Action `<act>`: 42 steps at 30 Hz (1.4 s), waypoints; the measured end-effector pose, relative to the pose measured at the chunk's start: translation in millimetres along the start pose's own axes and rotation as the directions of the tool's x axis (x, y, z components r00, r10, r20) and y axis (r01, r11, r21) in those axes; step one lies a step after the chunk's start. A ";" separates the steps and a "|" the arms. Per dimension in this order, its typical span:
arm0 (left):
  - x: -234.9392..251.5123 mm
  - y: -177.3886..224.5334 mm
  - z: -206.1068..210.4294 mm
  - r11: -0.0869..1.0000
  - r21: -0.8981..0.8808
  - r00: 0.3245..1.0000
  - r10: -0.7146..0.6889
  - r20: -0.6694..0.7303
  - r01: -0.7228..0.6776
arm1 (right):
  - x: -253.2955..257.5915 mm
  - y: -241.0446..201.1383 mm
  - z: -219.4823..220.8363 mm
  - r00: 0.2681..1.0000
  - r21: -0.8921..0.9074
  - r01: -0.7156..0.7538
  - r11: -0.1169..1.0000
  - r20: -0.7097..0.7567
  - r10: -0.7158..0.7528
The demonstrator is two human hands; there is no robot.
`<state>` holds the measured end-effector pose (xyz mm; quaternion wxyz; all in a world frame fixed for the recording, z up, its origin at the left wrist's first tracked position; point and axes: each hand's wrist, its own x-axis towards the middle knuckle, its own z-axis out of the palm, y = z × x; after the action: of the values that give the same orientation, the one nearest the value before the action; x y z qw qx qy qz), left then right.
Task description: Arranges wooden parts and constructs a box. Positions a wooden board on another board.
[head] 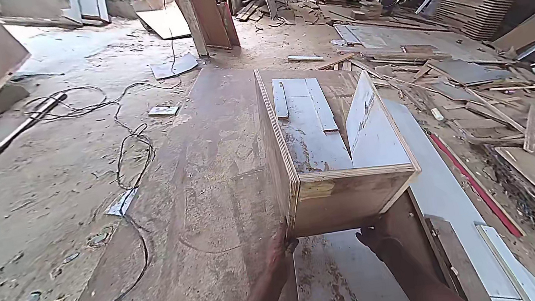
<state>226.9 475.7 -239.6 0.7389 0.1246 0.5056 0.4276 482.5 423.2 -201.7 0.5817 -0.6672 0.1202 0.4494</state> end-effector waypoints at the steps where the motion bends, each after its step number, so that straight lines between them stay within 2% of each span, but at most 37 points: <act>1: 4.8 2.3 11.3 1.000 -0.017 1.000 0.004 0.023 -0.003 | 9.7 -12.5 2.1 1.000 -0.024 0.017 1.000 0.025 -0.016; 3: 13.9 7.1 34.8 1.000 -0.026 0.997 0.004 0.077 -0.002 | 24.6 -39.0 9.9 0.995 -0.036 0.074 0.997 0.063 -0.072; 7: 24.2 22.2 75.9 0.992 -0.122 0.992 -0.008 0.129 0.024 | 35.6 -65.6 29.4 0.979 0.146 0.182 0.972 0.069 -0.193; 9: 23.2 26.5 85.6 0.987 -0.151 0.994 0.061 0.094 -0.047 | 37.5 -70.1 35.2 0.978 0.160 0.176 0.971 0.083 -0.191; 11: 27.3 33.5 84.7 0.983 -0.133 0.990 0.136 0.048 -0.128 | 39.8 -71.7 43.7 0.985 0.130 0.143 0.981 0.081 -0.154; 14: 43.9 43.5 77.5 0.976 -0.084 0.979 0.199 -0.032 -0.201 | 41.7 -64.6 47.1 0.979 0.090 0.016 0.996 0.203 -0.034; 19: 59.1 50.0 58.4 0.989 -0.016 0.988 0.149 -0.033 -0.150 | 58.9 -39.8 51.8 0.937 0.173 -0.034 0.984 0.348 -0.029; 22: 56.4 53.3 64.8 0.988 -0.029 0.986 0.153 -0.059 -0.155 | 58.1 -46.6 50.1 0.920 0.158 -0.027 0.987 0.391 -0.038; 26: 39.7 82.9 88.9 0.980 -0.071 0.979 0.178 -0.104 -0.186 | 25.6 -83.7 66.1 0.936 0.134 0.064 0.989 0.336 -0.106; 30: 9.0 143.2 131.8 0.952 -0.147 0.962 0.271 0.009 -0.267 | -31.9 -157.6 99.4 0.918 0.113 0.156 0.981 0.350 -0.186; 34: -0.5 218.5 197.3 0.879 -0.215 0.872 0.463 0.160 -0.427 | -74.1 -238.4 137.8 0.786 0.116 0.391 0.913 0.473 -0.397; 37: -9.6 260.8 231.0 0.859 -0.144 0.816 0.511 0.268 -0.491 | -93.5 -284.3 153.4 0.684 0.086 0.568 0.819 0.504 -0.527; 40: -37.0 270.0 232.8 0.785 -0.056 0.746 0.605 0.278 -0.616 | -114.6 -290.3 157.4 0.653 -0.093 0.719 0.689 0.433 -0.622; 42: -49.7 257.7 212.4 0.757 -0.100 0.716 0.645 0.265 -0.645 | -117.8 -279.1 149.5 0.631 -0.189 0.768 0.612 0.388 -0.672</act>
<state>271.7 646.2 48.4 0.6081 0.3525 0.3190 0.6358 537.6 594.8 83.9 0.6011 -0.6767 -0.3230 0.2765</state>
